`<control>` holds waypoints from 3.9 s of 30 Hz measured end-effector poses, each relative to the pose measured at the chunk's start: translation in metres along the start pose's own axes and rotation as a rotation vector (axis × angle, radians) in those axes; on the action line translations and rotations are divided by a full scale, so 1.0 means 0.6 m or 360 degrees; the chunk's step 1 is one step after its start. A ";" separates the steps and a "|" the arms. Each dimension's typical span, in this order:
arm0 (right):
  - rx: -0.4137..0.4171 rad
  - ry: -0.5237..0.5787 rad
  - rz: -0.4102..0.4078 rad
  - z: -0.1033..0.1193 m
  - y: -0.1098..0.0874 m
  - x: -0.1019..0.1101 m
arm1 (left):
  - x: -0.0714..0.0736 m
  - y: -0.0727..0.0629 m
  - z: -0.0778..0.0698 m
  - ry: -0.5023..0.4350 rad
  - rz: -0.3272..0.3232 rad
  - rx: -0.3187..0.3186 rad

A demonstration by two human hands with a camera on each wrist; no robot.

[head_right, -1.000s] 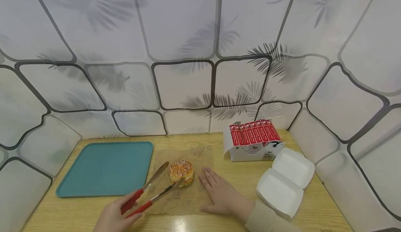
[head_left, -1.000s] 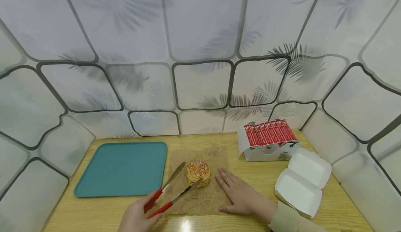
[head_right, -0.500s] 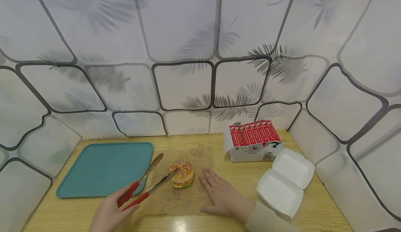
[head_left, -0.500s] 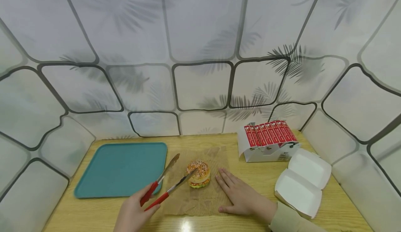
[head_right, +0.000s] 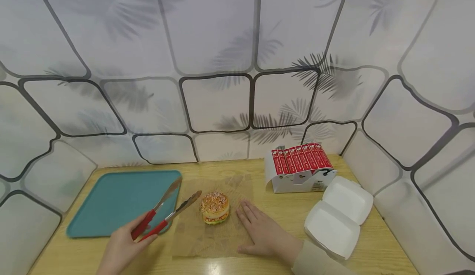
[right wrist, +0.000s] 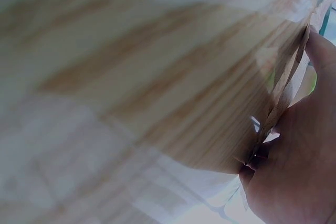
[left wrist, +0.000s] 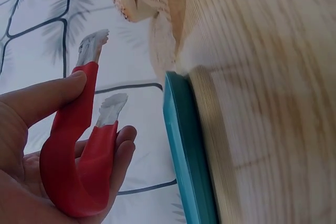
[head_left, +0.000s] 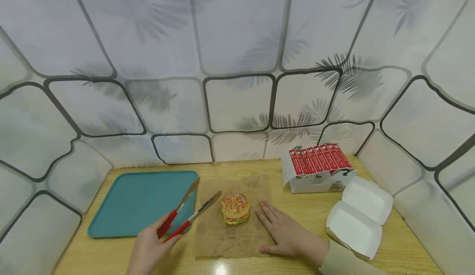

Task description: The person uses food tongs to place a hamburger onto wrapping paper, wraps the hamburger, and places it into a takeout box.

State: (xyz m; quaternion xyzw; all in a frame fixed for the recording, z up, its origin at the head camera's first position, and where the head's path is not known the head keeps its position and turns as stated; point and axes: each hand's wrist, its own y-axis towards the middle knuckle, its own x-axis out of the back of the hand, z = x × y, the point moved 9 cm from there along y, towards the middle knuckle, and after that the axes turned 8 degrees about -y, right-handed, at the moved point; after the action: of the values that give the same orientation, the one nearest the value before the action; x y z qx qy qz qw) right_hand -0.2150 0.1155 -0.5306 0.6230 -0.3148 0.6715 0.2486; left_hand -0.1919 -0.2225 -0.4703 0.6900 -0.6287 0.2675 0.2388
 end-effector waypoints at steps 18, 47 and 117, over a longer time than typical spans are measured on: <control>-0.0018 -0.0045 0.0017 -0.003 0.002 -0.003 | 0.036 0.034 0.066 0.0048 -0.0060 0.0102; 0.0000 0.0008 0.0016 0.002 -0.001 0.006 | 0.062 0.081 0.109 0.0147 -0.0038 0.0148; 0.0026 -0.0022 -0.0030 -0.005 0.000 -0.008 | 0.047 0.099 0.031 -0.0048 -0.0258 -0.0051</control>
State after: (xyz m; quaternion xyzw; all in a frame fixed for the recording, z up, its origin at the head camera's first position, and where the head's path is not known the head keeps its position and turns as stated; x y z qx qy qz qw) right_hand -0.2168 0.1178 -0.5358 0.6325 -0.3050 0.6675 0.2476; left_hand -0.2481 -0.2612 -0.4657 0.7388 -0.5784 0.2267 0.2612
